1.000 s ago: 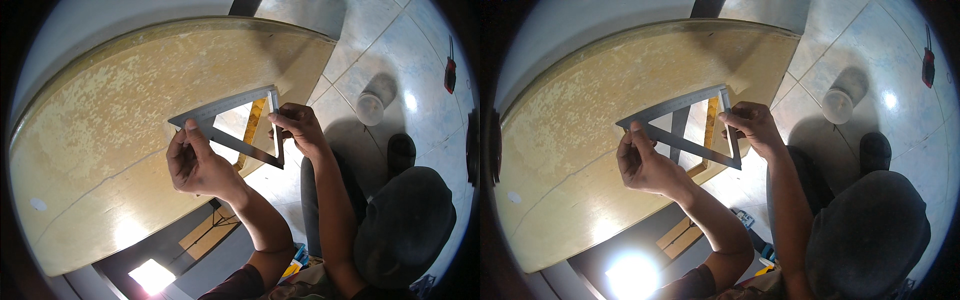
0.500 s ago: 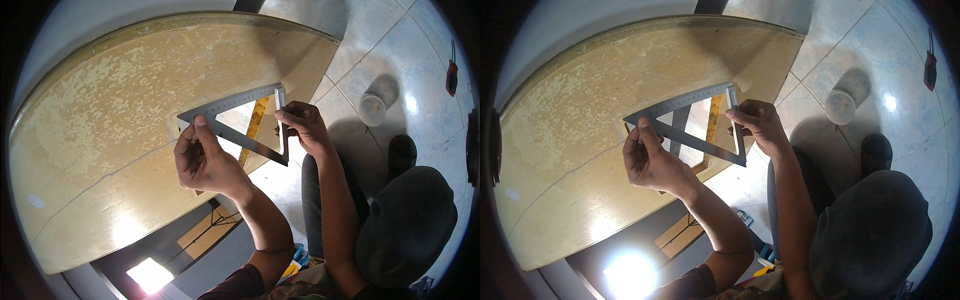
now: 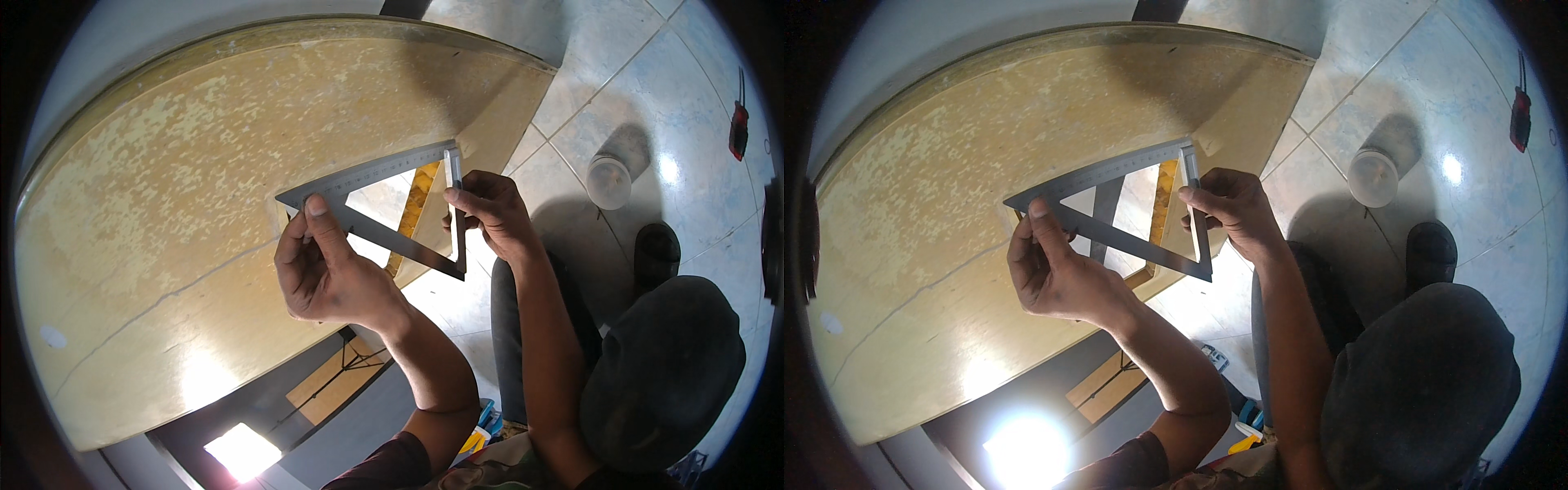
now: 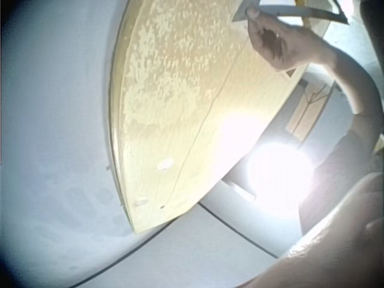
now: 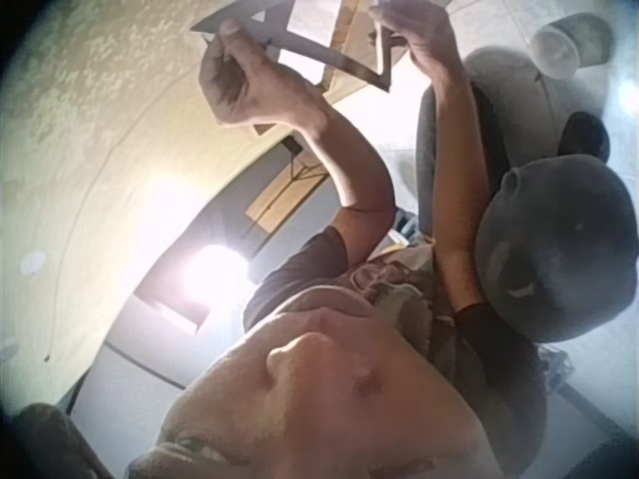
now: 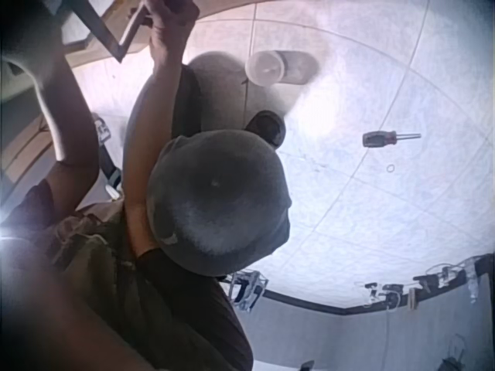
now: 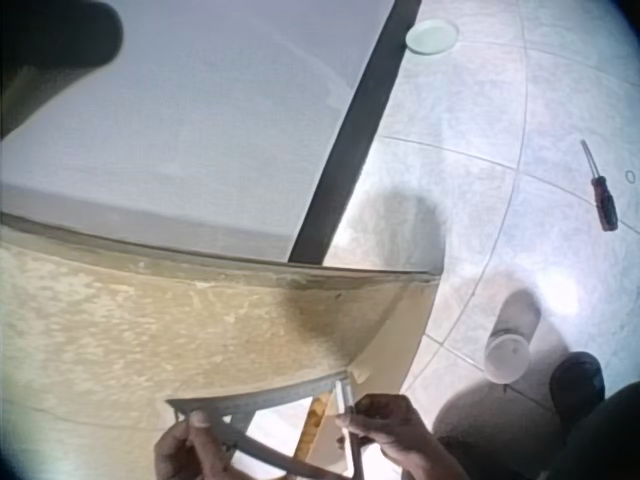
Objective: The person uses a screwdriver to loosen a screw on a small door panel, removes a piece of material, and then uses a metal square tool to measure and mark the panel.
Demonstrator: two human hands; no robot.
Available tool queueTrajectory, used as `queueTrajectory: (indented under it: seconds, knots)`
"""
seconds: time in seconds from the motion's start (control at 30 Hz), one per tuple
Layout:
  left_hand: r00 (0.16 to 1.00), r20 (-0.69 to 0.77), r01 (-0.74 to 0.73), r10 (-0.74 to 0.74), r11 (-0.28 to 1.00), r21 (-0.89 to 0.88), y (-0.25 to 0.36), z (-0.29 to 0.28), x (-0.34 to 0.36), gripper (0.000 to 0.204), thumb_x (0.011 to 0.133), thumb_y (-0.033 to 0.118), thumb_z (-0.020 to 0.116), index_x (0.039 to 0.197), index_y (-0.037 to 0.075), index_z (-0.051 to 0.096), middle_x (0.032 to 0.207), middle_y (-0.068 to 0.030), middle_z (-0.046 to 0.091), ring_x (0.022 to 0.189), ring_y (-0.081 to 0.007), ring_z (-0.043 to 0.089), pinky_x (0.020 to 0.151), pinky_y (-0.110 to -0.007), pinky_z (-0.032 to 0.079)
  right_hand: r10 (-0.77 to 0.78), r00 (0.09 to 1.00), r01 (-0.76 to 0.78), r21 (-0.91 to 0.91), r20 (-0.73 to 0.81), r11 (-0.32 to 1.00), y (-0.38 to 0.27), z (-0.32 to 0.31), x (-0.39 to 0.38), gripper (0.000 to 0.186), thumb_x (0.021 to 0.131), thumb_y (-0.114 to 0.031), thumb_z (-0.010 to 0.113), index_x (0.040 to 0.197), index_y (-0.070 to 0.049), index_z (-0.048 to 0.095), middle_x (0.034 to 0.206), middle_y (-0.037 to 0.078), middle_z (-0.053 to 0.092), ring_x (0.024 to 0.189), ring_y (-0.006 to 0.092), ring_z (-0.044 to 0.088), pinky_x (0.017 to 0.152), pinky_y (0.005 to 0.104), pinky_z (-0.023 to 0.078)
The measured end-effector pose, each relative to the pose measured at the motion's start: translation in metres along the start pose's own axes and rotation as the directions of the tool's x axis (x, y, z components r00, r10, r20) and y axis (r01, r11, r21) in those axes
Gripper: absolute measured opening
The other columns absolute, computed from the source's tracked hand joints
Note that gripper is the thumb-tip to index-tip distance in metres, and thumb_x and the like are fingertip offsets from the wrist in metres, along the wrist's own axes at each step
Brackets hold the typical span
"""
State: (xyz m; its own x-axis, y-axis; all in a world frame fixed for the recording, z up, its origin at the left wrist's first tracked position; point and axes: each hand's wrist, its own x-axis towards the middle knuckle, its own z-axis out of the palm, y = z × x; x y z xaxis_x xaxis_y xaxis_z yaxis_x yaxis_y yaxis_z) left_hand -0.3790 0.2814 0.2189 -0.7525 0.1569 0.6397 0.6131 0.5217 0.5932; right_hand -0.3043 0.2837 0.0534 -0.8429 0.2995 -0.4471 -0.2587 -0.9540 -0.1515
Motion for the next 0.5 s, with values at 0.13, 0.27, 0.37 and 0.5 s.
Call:
queueTrajectory:
  seconds: [0.13,0.27,0.37,0.5]
  knots:
    - [1.0,-0.013,0.002,-0.002,0.999,0.035,0.0008,0.0014,-0.0006,0.008,0.089,0.0,0.079,0.092,-0.003,0.072,0.075,-0.0091,0.072,0.066,-0.0076,0.064,0.059,-0.018,0.052,-0.027,1.0,0.027,0.026,0.013,0.999,0.0041,-0.0024,0.0015,0.025,0.089,-0.022,0.083,0.088,-0.001,0.07,0.079,0.009,0.071,0.065,0.0125,0.071,0.068,0.0317,0.065]
    - [1.0,-0.012,-0.018,0.019,0.998,0.063,0.0001,0.0,-0.0003,0.009,0.09,0.001,0.079,0.092,-0.003,0.072,0.075,-0.0089,0.071,0.065,-0.0074,0.063,0.058,-0.018,0.051,-0.046,0.999,0.046,0.021,-0.002,0.999,0.0036,-0.0007,0.0015,0.024,0.089,-0.02,0.083,0.089,0.0,0.07,0.079,0.009,0.071,0.065,0.0126,0.07,0.068,0.0318,0.065]
    - [0.999,-0.011,-0.029,0.03,0.996,0.082,-0.0012,-0.0002,-0.0007,0.01,0.09,0.003,0.079,0.091,-0.003,0.071,0.075,-0.0088,0.071,0.066,-0.0074,0.063,0.058,-0.018,0.051,-0.026,1.0,0.027,0.019,-0.016,0.999,0.0019,-0.0002,0.0006,0.025,0.09,-0.02,0.082,0.09,0.001,0.069,0.081,0.01,0.071,0.066,0.0131,0.07,0.068,0.0319,0.065]
    - [1.0,-0.017,-0.016,0.018,0.994,0.108,0.0006,0.0023,-0.0018,0.013,0.09,0.006,0.081,0.09,-0.003,0.071,0.076,-0.009,0.071,0.066,-0.0077,0.064,0.058,-0.018,0.051,-0.028,0.999,0.028,-0.001,-0.016,1.0,-0.0004,0.0013,0.0,0.025,0.091,-0.02,0.081,0.091,0.002,0.069,0.079,0.008,0.069,0.068,0.0138,0.07,0.069,0.0314,0.065]
